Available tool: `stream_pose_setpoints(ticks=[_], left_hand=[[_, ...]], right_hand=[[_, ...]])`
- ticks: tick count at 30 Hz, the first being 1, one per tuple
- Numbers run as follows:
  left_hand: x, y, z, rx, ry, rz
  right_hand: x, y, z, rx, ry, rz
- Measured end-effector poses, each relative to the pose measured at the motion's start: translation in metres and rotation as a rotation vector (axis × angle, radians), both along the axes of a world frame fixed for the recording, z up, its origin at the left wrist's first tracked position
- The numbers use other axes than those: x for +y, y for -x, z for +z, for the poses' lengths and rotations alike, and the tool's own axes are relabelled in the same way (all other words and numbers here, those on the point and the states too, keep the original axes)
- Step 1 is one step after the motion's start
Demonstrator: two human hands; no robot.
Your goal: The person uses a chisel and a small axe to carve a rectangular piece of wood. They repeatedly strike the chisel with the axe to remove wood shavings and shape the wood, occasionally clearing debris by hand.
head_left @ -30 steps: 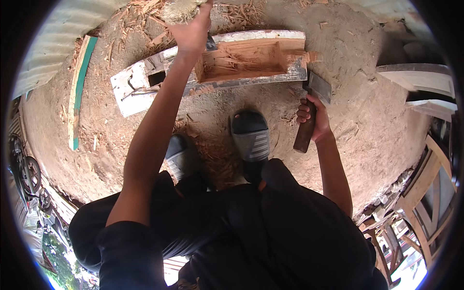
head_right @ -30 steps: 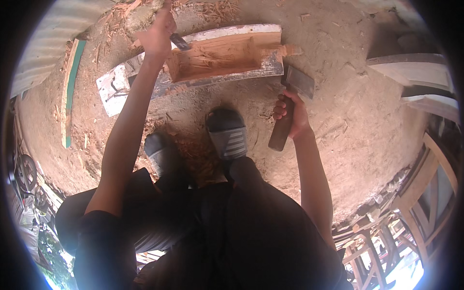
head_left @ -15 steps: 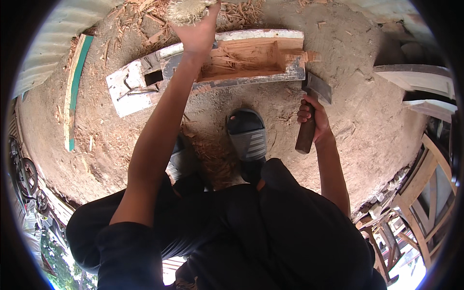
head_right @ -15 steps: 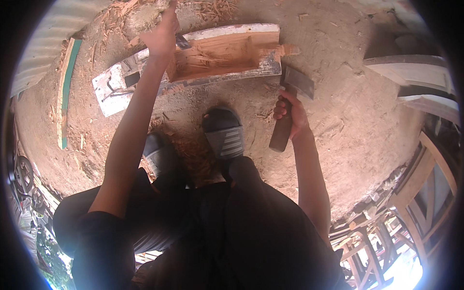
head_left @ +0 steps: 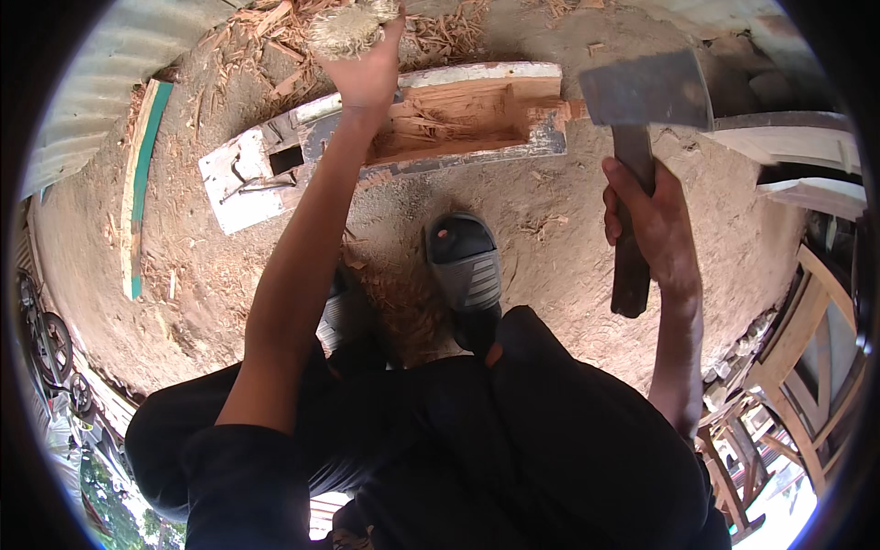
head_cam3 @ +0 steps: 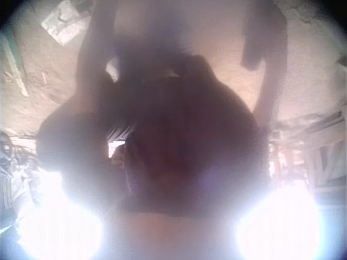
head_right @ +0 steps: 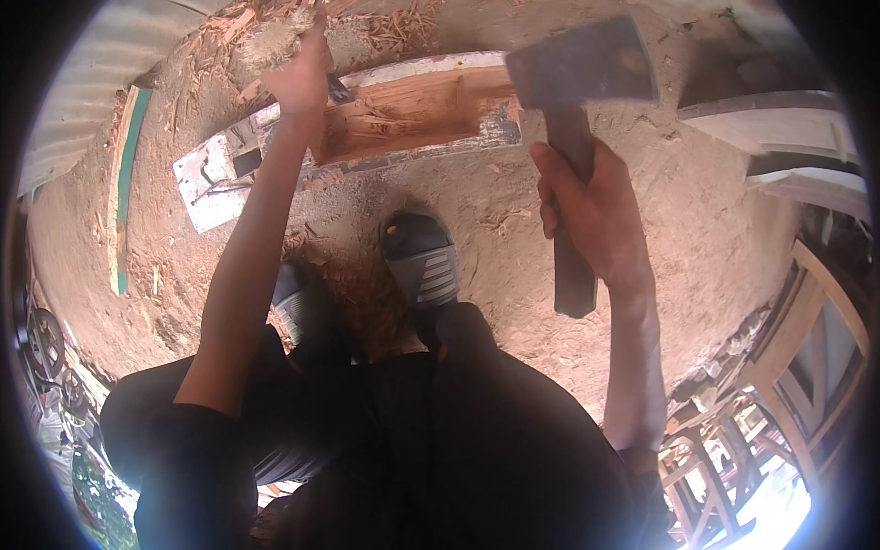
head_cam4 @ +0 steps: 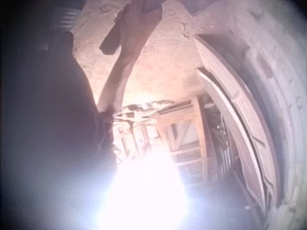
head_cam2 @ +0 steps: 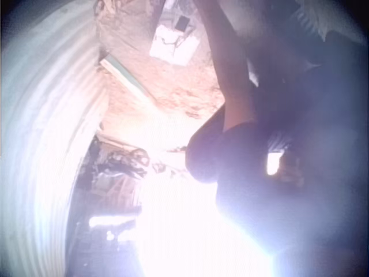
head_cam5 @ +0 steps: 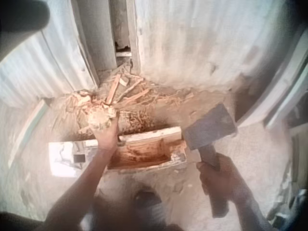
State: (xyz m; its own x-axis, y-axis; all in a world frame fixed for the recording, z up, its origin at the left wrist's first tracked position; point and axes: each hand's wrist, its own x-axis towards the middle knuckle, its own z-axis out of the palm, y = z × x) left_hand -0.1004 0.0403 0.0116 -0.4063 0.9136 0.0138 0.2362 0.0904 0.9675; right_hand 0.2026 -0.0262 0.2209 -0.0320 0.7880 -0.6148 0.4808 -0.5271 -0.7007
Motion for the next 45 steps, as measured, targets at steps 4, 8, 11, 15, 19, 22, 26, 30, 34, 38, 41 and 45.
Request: stream_pose_setpoints(ticks=[4,8,11,15,19,22,26,30,34,38,41,45], left_hand=[[0.008,-0.008,0.01,0.027,-0.067,-0.015],[0.009,-0.014,0.015,0.045,-0.119,-0.022],[-0.004,-0.012,0.019,0.053,-0.152,-0.016],[-0.011,-0.012,0.026,0.071,-0.194,-0.005],[0.002,-0.019,0.015,0.064,-0.234,-0.004],[0.005,-0.015,0.004,0.045,-0.256,0.003],[0.014,-0.01,-0.004,0.045,-0.286,0.012],[0.001,-0.016,-0.003,0.042,-0.317,0.014],[0.009,-0.015,-0.004,0.056,-0.364,0.041],[0.01,-0.004,-0.012,0.069,-0.405,0.08],[0.034,-0.023,-0.017,0.037,-0.446,0.074],[0.032,-0.013,-0.025,0.012,-0.592,0.006]], right_hand=[[0.039,0.054,0.017,0.067,-0.439,0.403],[0.063,0.103,0.079,0.209,-0.32,0.709],[0.069,0.115,0.086,0.318,-0.338,0.852],[0.062,0.135,0.047,-0.039,-0.403,0.871],[0.065,0.127,0.033,-0.23,-0.497,0.862],[0.053,0.113,0.076,0.152,-0.331,0.732],[0.056,0.112,0.094,0.134,-0.501,0.829],[0.056,0.145,0.041,-0.101,-0.57,0.799],[0.066,0.134,0.026,-0.205,-0.499,0.922],[0.066,0.138,0.023,-0.116,-0.582,0.875],[0.068,0.135,0.027,-0.089,-0.626,0.787],[0.068,0.141,0.025,0.02,-0.694,0.694]])
